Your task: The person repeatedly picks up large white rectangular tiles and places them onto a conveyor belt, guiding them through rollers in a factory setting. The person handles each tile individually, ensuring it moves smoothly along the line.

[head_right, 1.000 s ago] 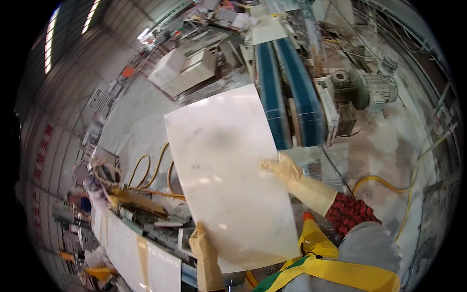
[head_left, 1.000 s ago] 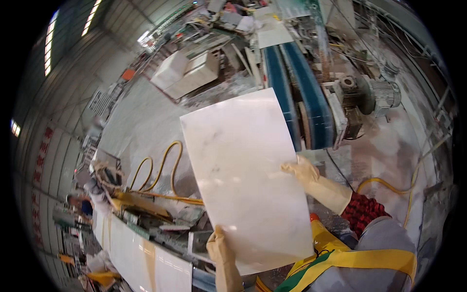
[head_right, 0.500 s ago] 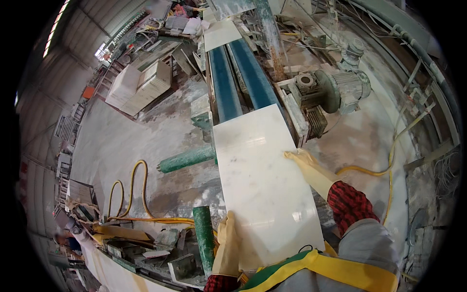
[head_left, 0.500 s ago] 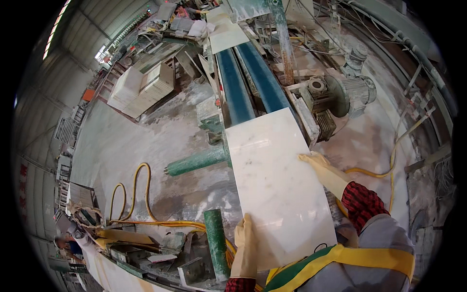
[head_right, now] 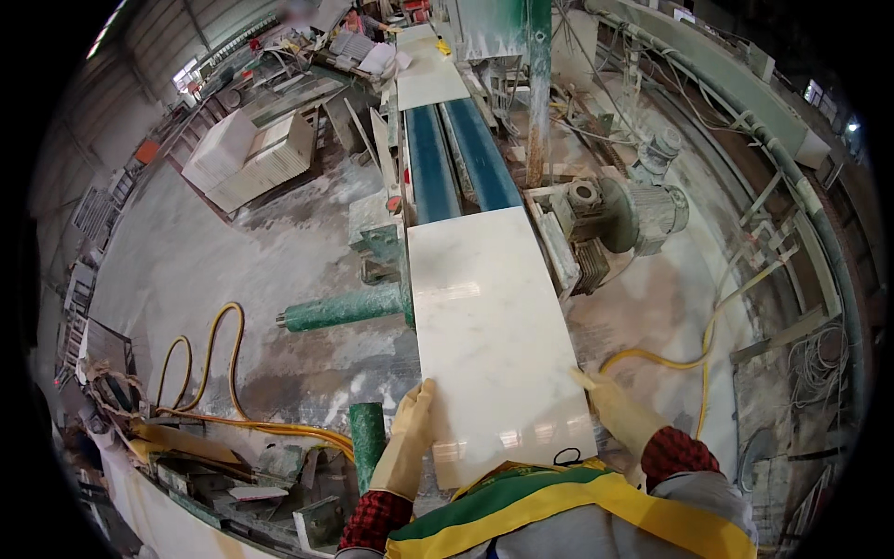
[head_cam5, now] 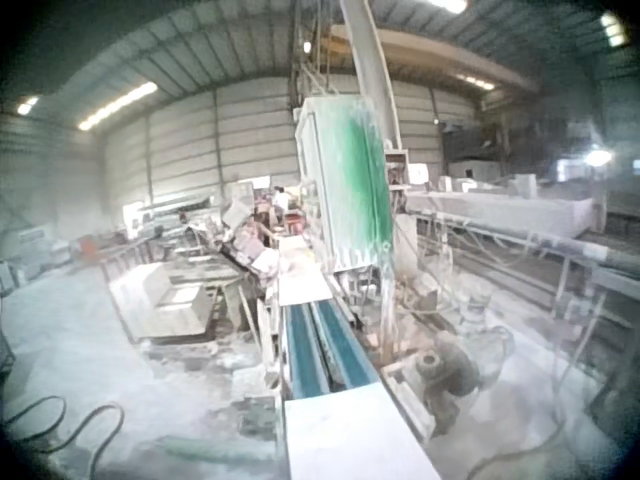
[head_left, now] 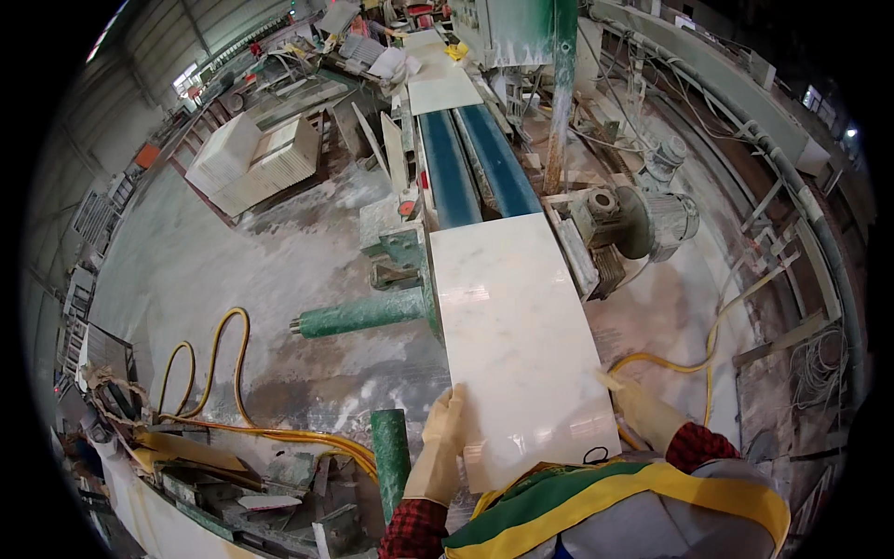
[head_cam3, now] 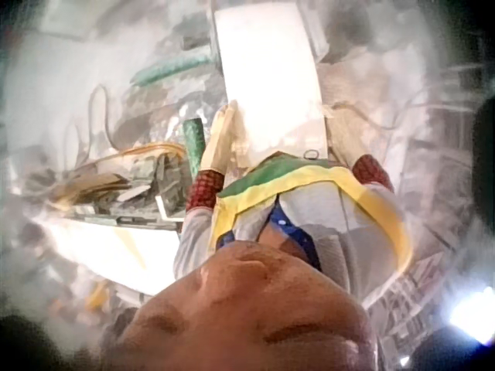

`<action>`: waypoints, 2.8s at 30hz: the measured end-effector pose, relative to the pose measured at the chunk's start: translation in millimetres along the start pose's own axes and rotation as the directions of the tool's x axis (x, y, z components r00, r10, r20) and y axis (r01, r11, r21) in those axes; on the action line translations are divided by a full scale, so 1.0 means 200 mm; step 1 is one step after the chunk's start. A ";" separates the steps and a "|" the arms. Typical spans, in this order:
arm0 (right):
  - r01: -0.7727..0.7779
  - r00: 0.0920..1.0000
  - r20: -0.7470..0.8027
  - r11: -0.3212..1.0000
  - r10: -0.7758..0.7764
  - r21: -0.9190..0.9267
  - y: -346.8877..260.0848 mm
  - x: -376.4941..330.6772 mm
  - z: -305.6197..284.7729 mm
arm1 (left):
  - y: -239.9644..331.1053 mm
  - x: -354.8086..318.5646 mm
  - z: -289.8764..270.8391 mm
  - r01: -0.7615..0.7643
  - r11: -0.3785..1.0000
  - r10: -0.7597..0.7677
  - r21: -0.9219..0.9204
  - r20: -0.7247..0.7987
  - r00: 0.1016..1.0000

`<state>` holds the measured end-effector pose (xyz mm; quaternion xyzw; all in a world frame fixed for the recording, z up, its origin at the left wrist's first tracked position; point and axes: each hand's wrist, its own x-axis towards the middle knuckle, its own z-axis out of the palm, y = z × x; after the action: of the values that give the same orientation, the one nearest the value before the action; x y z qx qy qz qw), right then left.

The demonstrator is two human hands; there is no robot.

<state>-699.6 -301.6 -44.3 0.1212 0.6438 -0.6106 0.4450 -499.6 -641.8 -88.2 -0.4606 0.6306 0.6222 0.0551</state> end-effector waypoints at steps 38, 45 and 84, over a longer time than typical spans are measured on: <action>0.546 0.389 0.637 -0.390 -0.666 -0.741 -0.69 0.78 0.37 | 0.71 0.55 0.33 -0.645 0.004 0.927 0.764 0.239 0.289; 0.556 0.383 0.632 -0.379 -0.674 -0.740 -0.82 0.92 0.46 | 0.85 0.70 0.27 -0.637 0.033 0.913 0.770 0.237 0.333; 0.582 0.276 0.626 -0.392 -0.730 -0.713 -1.83 2.12 0.70 | 1.82 1.94 0.18 -0.546 0.048 0.868 0.836 0.235 0.436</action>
<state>-1140.1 -672.5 -81.9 -0.5387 0.8083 -0.2188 -0.0922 -975.2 -883.3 -77.9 -0.0869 0.9786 0.0888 -0.1639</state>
